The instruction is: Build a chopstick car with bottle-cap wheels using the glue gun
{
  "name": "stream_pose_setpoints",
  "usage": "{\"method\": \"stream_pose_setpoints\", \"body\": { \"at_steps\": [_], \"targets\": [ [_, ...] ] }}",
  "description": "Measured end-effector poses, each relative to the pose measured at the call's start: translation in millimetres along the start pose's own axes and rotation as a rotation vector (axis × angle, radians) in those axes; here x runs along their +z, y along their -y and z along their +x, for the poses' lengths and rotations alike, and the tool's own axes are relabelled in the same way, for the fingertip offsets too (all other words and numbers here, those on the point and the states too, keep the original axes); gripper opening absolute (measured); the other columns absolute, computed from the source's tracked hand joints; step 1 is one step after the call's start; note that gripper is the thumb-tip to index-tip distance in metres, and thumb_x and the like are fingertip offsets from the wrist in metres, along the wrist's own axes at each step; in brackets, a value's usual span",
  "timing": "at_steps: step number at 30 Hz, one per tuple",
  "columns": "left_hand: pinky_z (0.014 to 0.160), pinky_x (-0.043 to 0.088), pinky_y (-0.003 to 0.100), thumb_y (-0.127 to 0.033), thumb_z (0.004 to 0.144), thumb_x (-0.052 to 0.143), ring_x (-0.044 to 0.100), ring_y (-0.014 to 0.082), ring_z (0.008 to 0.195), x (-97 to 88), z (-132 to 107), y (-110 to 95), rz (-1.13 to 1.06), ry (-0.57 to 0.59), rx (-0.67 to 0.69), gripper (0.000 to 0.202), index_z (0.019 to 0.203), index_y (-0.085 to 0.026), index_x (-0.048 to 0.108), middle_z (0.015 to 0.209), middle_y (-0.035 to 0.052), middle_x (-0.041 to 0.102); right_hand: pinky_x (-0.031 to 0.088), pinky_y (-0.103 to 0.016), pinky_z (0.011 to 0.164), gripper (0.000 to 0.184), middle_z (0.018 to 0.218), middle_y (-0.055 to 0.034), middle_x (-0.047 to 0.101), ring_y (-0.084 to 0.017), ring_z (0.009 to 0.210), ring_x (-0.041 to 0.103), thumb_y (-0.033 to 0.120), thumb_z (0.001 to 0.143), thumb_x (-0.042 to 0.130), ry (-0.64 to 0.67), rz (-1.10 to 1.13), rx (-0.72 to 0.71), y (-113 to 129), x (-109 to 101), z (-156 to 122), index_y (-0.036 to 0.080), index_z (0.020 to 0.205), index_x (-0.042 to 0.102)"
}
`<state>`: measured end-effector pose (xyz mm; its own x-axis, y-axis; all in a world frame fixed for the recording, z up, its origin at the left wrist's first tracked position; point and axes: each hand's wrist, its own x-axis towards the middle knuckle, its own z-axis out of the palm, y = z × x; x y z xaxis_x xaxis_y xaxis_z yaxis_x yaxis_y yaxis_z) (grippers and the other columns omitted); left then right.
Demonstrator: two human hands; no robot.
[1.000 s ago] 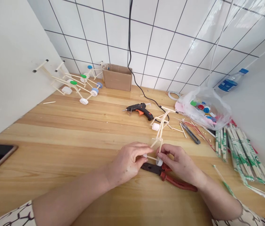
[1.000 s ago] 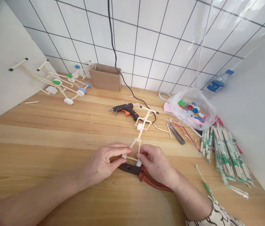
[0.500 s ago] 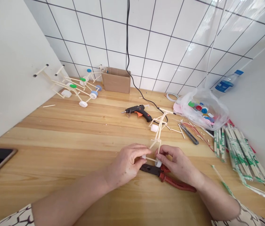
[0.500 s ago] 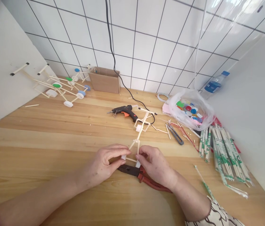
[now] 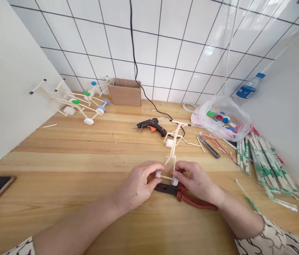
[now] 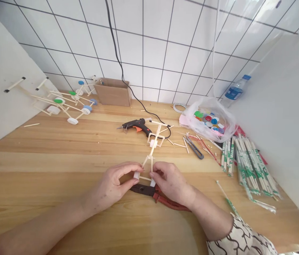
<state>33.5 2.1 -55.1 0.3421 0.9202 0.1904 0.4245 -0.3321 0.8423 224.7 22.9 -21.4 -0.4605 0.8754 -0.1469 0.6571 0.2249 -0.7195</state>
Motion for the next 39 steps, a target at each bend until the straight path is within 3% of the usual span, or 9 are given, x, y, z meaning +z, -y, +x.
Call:
{"method": "stream_pose_setpoints", "body": {
  "at_steps": [7,15,24,30,39],
  "targets": [
    [0.078,0.047,0.024,-0.009,0.073,0.057,0.060,0.0127,0.079,-0.6,-0.1,-3.3,0.019,-0.006,-0.063,0.027,0.097,-0.021,0.060,0.090,-0.0006,0.066,0.032,-0.020,0.053,0.020,0.056,0.0034,0.047,-0.009,0.054,0.041,0.021,0.081,0.046,-0.020,-0.001,0.006,-1.8,1.8,-0.3,0.016,0.062,0.048],
    [0.074,0.050,0.025,-0.011,0.072,0.057,0.062,0.0141,0.077,-1.1,1.4,-7.7,0.020,-0.061,-0.003,0.022,0.091,-0.020,0.063,0.088,0.0016,0.068,0.030,-0.020,0.052,0.018,0.056,0.0044,0.045,-0.009,0.055,0.038,0.018,0.080,0.048,-0.025,-0.011,-0.022,-3.3,1.2,-0.6,0.015,0.062,0.050],
    [0.074,0.051,0.025,-0.011,0.073,0.057,0.062,0.0138,0.076,-2.7,4.5,-9.8,-0.010,-0.047,0.038,0.021,0.091,-0.018,0.064,0.088,0.0030,0.066,0.029,-0.020,0.052,0.017,0.056,0.0041,0.045,-0.009,0.054,0.038,0.017,0.079,0.049,-0.036,-0.020,-0.026,-1.3,1.0,-0.2,0.015,0.063,0.051],
    [0.085,0.050,0.031,-0.011,0.074,0.057,0.062,0.0186,0.094,-2.7,5.9,-5.8,0.006,-0.008,0.048,0.022,0.091,-0.019,0.069,0.099,0.0064,0.068,0.028,-0.020,0.051,0.017,0.055,0.0049,0.043,-0.008,0.053,0.037,0.018,0.080,0.048,-0.031,0.001,-0.030,-3.2,1.9,-0.2,0.015,0.063,0.051],
    [0.087,0.050,0.033,-0.010,0.073,0.058,0.063,0.0185,0.095,-5.0,6.8,-4.3,0.034,0.017,0.050,0.027,0.094,-0.021,0.070,0.100,0.0048,0.070,0.028,-0.020,0.050,0.019,0.053,0.0056,0.041,-0.008,0.053,0.035,0.017,0.080,0.049,-0.037,0.010,-0.033,-3.2,1.3,-0.3,0.015,0.061,0.049]
  ]
}}
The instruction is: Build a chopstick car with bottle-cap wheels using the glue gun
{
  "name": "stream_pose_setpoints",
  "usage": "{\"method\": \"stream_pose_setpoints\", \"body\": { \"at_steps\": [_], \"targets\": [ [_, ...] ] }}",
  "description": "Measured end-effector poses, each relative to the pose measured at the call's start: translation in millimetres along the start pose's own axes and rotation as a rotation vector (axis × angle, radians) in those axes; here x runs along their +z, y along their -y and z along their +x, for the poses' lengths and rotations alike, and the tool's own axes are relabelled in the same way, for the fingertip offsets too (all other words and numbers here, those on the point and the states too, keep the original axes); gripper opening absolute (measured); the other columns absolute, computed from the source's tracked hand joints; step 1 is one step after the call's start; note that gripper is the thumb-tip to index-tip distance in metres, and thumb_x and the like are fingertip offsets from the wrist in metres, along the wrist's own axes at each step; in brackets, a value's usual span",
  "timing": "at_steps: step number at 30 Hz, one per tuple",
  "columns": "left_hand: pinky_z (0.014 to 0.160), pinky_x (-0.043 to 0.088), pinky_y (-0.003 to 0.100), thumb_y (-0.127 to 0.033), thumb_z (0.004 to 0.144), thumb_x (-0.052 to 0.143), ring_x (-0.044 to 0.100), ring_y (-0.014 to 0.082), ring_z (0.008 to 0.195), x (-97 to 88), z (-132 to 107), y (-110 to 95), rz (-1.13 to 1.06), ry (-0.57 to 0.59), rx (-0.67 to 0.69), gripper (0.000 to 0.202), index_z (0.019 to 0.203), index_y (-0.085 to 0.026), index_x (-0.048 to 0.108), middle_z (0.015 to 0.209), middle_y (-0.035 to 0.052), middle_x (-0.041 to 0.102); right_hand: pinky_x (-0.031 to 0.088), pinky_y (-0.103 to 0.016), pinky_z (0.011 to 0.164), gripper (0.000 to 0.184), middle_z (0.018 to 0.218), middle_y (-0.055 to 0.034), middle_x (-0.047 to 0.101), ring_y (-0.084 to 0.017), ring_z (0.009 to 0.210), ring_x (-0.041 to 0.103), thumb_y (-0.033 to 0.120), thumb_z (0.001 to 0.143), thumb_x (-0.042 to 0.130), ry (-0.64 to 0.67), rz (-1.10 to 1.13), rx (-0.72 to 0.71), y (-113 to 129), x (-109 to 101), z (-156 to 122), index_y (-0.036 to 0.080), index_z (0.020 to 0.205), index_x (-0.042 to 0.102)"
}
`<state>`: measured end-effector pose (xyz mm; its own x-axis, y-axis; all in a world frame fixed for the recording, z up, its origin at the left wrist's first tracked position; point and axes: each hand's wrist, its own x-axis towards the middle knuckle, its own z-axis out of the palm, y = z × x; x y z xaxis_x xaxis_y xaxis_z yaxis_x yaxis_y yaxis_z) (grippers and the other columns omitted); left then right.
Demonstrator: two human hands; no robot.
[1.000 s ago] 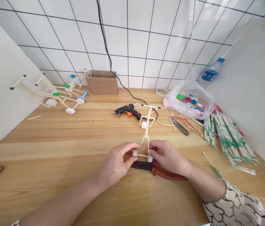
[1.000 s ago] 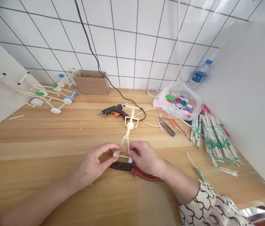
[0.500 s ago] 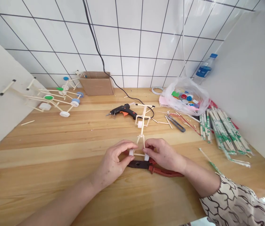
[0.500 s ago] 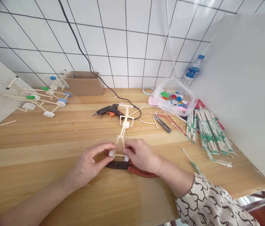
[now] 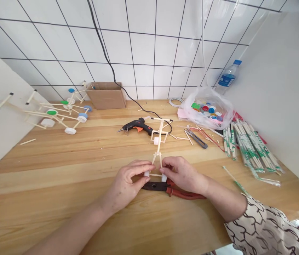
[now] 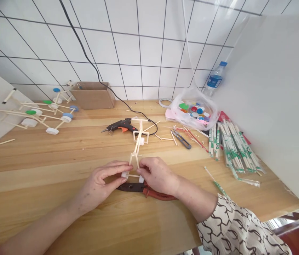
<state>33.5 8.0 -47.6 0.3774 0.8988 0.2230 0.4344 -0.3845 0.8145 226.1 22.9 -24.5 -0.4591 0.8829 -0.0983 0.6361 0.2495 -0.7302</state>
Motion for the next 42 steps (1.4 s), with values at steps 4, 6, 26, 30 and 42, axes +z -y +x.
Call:
{"method": "stream_pose_setpoints", "body": {
  "at_steps": [4,6,26,30,42],
  "targets": [
    [0.087,0.050,0.033,-0.010,0.072,0.058,0.062,0.0187,0.096,1.1,0.3,-0.4,-0.009,-0.014,-0.016,0.028,0.095,-0.022,0.070,0.101,0.0049,0.069,0.027,-0.020,0.049,0.020,0.052,0.0060,0.039,-0.008,0.051,0.034,0.017,0.079,0.049,-0.013,-0.003,0.001,-0.7,0.6,0.2,0.016,0.060,0.048],
    [0.086,0.050,0.032,-0.010,0.072,0.058,0.062,0.0186,0.096,1.8,0.5,-0.6,-0.022,-0.018,-0.019,0.028,0.094,-0.021,0.070,0.101,0.0050,0.069,0.027,-0.019,0.049,0.019,0.052,0.0060,0.039,-0.008,0.052,0.034,0.017,0.079,0.049,-0.015,0.002,-0.001,-0.9,1.2,0.1,0.016,0.059,0.048],
    [0.084,0.052,0.029,-0.013,0.077,0.055,0.065,0.0173,0.092,1.1,-0.8,-0.6,-0.006,-0.043,0.009,0.024,0.093,-0.021,0.071,0.098,0.0043,0.071,0.027,-0.019,0.048,0.021,0.051,0.0064,0.038,-0.008,0.050,0.033,0.018,0.080,0.048,-0.003,0.018,-0.004,-1.4,1.1,0.1,0.016,0.059,0.046],
    [0.084,0.052,0.028,-0.015,0.081,0.050,0.065,0.0178,0.093,0.7,-0.7,0.4,0.007,-0.039,0.051,0.025,0.094,-0.019,0.070,0.099,0.0059,0.071,0.026,-0.019,0.049,0.022,0.051,0.0064,0.037,-0.007,0.051,0.033,0.018,0.080,0.048,-0.003,0.009,0.003,-1.4,1.8,0.6,0.016,0.058,0.045],
    [0.084,0.052,0.027,-0.015,0.081,0.050,0.066,0.0170,0.092,-1.5,-1.4,2.3,0.026,-0.037,0.073,0.024,0.093,-0.018,0.071,0.097,0.0062,0.071,0.025,-0.020,0.050,0.023,0.052,0.0063,0.037,-0.008,0.052,0.032,0.018,0.080,0.047,0.007,0.014,-0.005,-1.0,0.4,-0.7,0.016,0.058,0.043]
  ]
}}
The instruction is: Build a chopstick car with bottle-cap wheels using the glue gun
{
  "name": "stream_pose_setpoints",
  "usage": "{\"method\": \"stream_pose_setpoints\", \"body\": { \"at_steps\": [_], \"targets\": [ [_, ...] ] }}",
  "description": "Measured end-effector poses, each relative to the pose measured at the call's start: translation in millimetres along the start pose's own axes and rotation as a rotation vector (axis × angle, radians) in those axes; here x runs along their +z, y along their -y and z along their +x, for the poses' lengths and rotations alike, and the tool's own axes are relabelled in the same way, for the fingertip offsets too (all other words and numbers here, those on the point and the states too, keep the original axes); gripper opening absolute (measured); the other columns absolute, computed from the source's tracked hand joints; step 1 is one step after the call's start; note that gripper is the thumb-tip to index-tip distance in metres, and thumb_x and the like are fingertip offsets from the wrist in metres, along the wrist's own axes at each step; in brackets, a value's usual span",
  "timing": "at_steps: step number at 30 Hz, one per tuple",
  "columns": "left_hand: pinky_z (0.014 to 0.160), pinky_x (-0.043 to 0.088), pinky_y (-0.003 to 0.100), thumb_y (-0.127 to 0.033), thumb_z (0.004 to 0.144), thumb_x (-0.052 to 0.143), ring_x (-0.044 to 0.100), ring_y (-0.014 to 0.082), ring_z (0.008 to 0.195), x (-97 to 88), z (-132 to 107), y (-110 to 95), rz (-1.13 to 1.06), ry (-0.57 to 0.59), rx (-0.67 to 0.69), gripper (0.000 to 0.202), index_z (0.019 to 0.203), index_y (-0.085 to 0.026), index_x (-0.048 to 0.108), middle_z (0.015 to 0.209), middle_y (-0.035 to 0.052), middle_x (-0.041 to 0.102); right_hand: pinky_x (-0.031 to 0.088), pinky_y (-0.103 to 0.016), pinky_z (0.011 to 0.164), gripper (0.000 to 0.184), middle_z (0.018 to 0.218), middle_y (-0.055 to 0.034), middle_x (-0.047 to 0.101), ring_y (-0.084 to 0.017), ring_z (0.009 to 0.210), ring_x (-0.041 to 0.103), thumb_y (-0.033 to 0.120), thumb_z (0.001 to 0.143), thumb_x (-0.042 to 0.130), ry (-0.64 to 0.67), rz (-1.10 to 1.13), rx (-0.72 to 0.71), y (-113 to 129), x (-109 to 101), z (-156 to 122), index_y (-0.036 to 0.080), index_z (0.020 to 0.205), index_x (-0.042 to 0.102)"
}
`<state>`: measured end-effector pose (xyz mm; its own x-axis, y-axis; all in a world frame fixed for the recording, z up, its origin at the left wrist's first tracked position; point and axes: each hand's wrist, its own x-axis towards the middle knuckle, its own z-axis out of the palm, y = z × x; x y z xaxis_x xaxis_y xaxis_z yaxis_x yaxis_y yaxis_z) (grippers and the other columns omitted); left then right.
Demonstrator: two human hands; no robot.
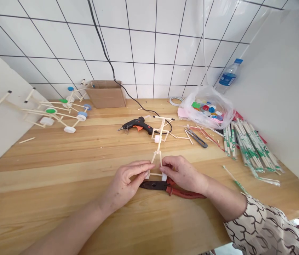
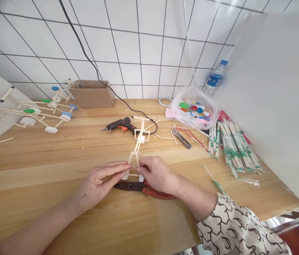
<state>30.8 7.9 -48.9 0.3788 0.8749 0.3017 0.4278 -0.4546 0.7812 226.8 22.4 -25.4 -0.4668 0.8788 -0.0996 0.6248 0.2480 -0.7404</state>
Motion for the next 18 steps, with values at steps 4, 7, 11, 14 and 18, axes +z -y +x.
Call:
{"method": "stream_pose_setpoints", "body": {
  "at_steps": [4,7,11,14,18],
  "targets": [
    [0.083,0.053,0.026,-0.016,0.081,0.050,0.066,0.0170,0.090,-0.4,1.6,-2.5,0.000,-0.008,0.007,0.025,0.093,-0.017,0.071,0.097,0.0067,0.071,0.026,-0.019,0.050,0.023,0.053,0.0059,0.038,-0.008,0.053,0.033,0.019,0.082,0.046,0.016,-0.002,0.012,1.0,-0.2,0.0,0.016,0.059,0.045],
    [0.082,0.053,0.026,-0.015,0.080,0.050,0.067,0.0166,0.089,-0.1,2.7,-4.5,-0.005,-0.021,-0.003,0.024,0.091,-0.019,0.072,0.095,0.0052,0.072,0.027,-0.019,0.051,0.023,0.054,0.0057,0.037,-0.008,0.053,0.034,0.019,0.082,0.046,0.014,-0.007,0.014,2.3,-0.5,-0.4,0.016,0.059,0.043],
    [0.082,0.053,0.026,-0.015,0.080,0.050,0.067,0.0168,0.089,0.0,2.7,-6.0,-0.015,-0.031,-0.005,0.025,0.090,-0.019,0.072,0.095,0.0049,0.072,0.027,-0.019,0.050,0.024,0.053,0.0057,0.036,-0.008,0.053,0.033,0.021,0.082,0.045,0.017,-0.016,0.026,3.6,-0.9,-0.3,0.017,0.058,0.041],
    [0.083,0.052,0.026,-0.017,0.076,0.056,0.066,0.0179,0.090,0.1,1.8,-5.5,-0.022,-0.017,-0.020,0.023,0.094,-0.016,0.071,0.097,0.0069,0.071,0.027,-0.019,0.050,0.026,0.053,0.0056,0.035,-0.008,0.053,0.032,0.021,0.082,0.045,0.020,-0.024,0.024,4.0,-1.0,0.4,0.017,0.057,0.040],
    [0.088,0.050,0.026,-0.015,0.069,0.063,0.065,0.0186,0.093,0.0,0.6,-2.9,-0.009,0.018,-0.043,0.030,0.099,-0.015,0.069,0.102,0.0080,0.069,0.027,-0.019,0.051,0.025,0.053,0.0054,0.037,-0.008,0.053,0.033,0.021,0.082,0.045,0.020,-0.025,0.025,3.4,-0.9,0.5,0.017,0.058,0.041]
  ]
}}
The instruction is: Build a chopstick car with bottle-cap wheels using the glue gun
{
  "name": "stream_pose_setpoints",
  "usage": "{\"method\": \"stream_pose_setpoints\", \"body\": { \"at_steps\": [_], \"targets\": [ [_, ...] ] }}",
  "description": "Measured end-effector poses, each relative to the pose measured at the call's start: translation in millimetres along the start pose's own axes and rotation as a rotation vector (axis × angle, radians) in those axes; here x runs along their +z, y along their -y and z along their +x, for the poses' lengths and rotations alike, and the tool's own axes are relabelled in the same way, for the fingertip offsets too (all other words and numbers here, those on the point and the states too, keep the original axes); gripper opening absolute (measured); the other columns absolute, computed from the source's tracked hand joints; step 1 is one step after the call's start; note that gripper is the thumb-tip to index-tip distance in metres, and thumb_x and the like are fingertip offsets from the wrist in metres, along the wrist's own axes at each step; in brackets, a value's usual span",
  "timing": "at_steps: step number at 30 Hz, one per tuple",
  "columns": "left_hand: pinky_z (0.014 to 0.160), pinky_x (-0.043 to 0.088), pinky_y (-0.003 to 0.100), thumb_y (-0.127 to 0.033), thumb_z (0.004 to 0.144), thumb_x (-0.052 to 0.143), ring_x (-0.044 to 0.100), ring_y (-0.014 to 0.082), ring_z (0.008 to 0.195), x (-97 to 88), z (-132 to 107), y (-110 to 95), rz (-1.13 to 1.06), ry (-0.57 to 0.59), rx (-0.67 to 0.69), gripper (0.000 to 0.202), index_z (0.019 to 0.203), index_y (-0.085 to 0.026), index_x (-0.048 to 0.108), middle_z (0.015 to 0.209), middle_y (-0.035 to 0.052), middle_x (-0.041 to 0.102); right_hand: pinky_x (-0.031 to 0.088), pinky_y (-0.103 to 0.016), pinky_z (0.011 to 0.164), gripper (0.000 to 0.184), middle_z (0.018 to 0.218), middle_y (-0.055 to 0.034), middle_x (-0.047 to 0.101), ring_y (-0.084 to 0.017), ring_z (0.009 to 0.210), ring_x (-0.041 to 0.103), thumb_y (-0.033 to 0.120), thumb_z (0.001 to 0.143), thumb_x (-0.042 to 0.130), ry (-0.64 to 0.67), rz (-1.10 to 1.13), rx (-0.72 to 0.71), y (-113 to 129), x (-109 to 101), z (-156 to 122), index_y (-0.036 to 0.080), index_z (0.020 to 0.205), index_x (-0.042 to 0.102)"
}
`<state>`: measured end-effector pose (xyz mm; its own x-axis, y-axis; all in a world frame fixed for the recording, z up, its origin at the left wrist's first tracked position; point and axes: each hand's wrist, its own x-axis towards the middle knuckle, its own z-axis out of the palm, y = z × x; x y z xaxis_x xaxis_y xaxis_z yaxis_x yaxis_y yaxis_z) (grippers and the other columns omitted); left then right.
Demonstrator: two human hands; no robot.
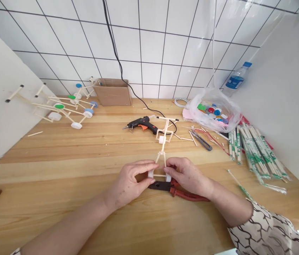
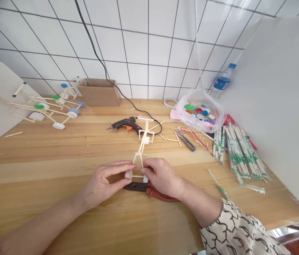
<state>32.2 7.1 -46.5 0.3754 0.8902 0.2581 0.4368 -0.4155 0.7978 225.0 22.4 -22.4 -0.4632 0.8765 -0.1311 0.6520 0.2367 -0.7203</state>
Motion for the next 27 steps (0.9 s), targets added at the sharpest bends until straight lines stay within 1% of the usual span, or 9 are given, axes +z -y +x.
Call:
{"method": "stream_pose_setpoints", "body": {
  "at_steps": [4,9,17,24,27],
  "targets": [
    [0.088,0.050,0.025,-0.012,0.068,0.062,0.065,0.0178,0.093,-0.7,0.0,1.1,0.017,0.017,-0.009,0.032,0.099,-0.015,0.069,0.102,0.0077,0.069,0.027,-0.019,0.051,0.024,0.054,0.0052,0.038,-0.008,0.053,0.034,0.021,0.082,0.045,0.005,-0.010,0.000,-2.2,0.6,-0.3,0.016,0.058,0.043],
    [0.088,0.050,0.025,-0.012,0.070,0.061,0.065,0.0177,0.093,-0.7,0.4,0.8,0.023,0.014,-0.004,0.030,0.099,-0.014,0.069,0.102,0.0082,0.069,0.027,-0.019,0.051,0.024,0.053,0.0057,0.038,-0.008,0.053,0.034,0.020,0.082,0.046,-0.008,0.000,0.003,-3.7,1.7,0.0,0.016,0.059,0.044],
    [0.088,0.049,0.025,-0.013,0.070,0.062,0.065,0.0172,0.094,-1.0,0.6,1.4,0.022,0.012,0.006,0.029,0.098,-0.016,0.069,0.102,0.0069,0.069,0.027,-0.019,0.051,0.024,0.053,0.0057,0.038,-0.008,0.053,0.034,0.019,0.083,0.046,-0.001,0.031,-0.012,-2.4,0.5,-0.1,0.016,0.059,0.045],
    [0.087,0.051,0.028,-0.014,0.070,0.061,0.065,0.0185,0.092,-0.6,-0.4,1.8,0.014,-0.005,0.019,0.028,0.097,-0.018,0.069,0.100,0.0058,0.070,0.027,-0.019,0.050,0.024,0.052,0.0059,0.036,-0.008,0.052,0.033,0.019,0.082,0.046,0.000,0.034,0.002,-0.7,-0.6,-0.9,0.016,0.058,0.043],
    [0.086,0.051,0.027,-0.014,0.071,0.060,0.066,0.0182,0.092,-1.4,0.1,-0.1,0.004,-0.007,0.023,0.028,0.097,-0.017,0.069,0.100,0.0061,0.070,0.028,-0.019,0.051,0.023,0.054,0.0053,0.038,-0.008,0.053,0.034,0.020,0.082,0.045,0.003,0.033,-0.005,-0.1,-0.7,-0.4,0.016,0.059,0.045]
  ]
}}
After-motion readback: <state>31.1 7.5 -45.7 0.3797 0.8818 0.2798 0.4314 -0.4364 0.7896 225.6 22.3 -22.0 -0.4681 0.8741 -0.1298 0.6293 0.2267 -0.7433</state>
